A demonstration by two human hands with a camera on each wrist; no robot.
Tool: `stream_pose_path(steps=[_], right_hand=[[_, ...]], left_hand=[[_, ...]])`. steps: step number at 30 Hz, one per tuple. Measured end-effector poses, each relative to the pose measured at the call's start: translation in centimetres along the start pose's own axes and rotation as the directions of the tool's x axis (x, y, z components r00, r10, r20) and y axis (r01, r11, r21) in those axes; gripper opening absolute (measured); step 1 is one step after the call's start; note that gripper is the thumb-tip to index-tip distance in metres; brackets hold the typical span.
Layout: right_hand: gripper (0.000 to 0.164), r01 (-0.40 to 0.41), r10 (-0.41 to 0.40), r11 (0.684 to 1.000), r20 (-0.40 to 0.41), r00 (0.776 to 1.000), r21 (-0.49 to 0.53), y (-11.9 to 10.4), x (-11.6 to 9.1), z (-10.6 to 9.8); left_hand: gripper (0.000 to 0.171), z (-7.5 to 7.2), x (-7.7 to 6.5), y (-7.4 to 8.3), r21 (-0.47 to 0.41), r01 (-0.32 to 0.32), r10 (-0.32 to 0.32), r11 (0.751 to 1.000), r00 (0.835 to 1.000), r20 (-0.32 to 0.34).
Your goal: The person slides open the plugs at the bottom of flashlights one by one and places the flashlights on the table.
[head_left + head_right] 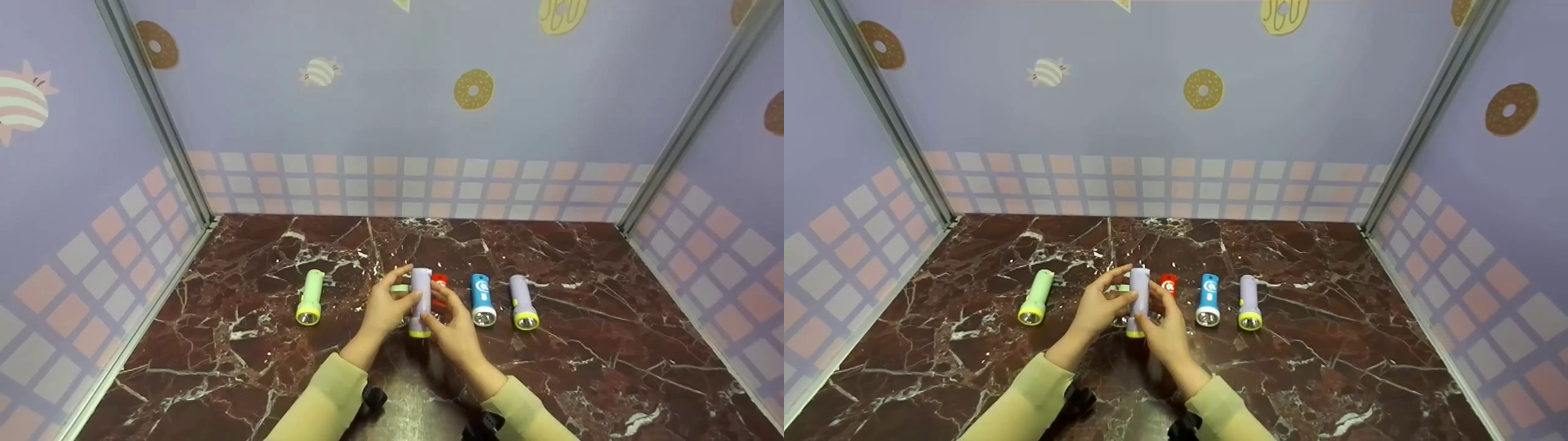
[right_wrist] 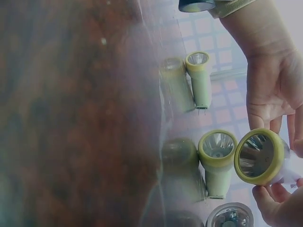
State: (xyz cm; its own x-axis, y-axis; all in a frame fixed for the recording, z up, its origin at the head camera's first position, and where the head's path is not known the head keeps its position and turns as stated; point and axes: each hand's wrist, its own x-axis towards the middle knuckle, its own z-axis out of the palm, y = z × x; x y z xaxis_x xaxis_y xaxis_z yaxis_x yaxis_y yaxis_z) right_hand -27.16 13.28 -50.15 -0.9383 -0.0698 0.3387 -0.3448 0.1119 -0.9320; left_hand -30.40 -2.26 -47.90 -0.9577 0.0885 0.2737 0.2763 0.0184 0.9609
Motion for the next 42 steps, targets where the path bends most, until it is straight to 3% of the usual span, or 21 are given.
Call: stream_pose_path(steps=[16, 26, 42], right_hand=[[0.064, 0.022, -0.021, 0.999, -0.007, 1.000, 0.032, 0.22, 0.04, -0.12], [0.062, 0.008, -0.007, 0.999, -0.013, 1.000, 0.051, 0.36, -0.03, -0.18], [0.062, -0.026, 0.028, 0.998, -0.032, 0.999, 0.060, 0.17, -0.19, -0.14]], left_hand=[[0.054, 0.22, -0.45, 0.60, 0.029, 0.022, -0.022, 0.999, 1.000, 0.020], [0.053, 0.24, -0.43, 0.47, 0.078, -0.036, 0.033, 0.996, 0.999, 0.029], [0.051, -0.06, -0.38, 0.59, 0.127, -0.040, 0.032, 0.991, 0.997, 0.065]])
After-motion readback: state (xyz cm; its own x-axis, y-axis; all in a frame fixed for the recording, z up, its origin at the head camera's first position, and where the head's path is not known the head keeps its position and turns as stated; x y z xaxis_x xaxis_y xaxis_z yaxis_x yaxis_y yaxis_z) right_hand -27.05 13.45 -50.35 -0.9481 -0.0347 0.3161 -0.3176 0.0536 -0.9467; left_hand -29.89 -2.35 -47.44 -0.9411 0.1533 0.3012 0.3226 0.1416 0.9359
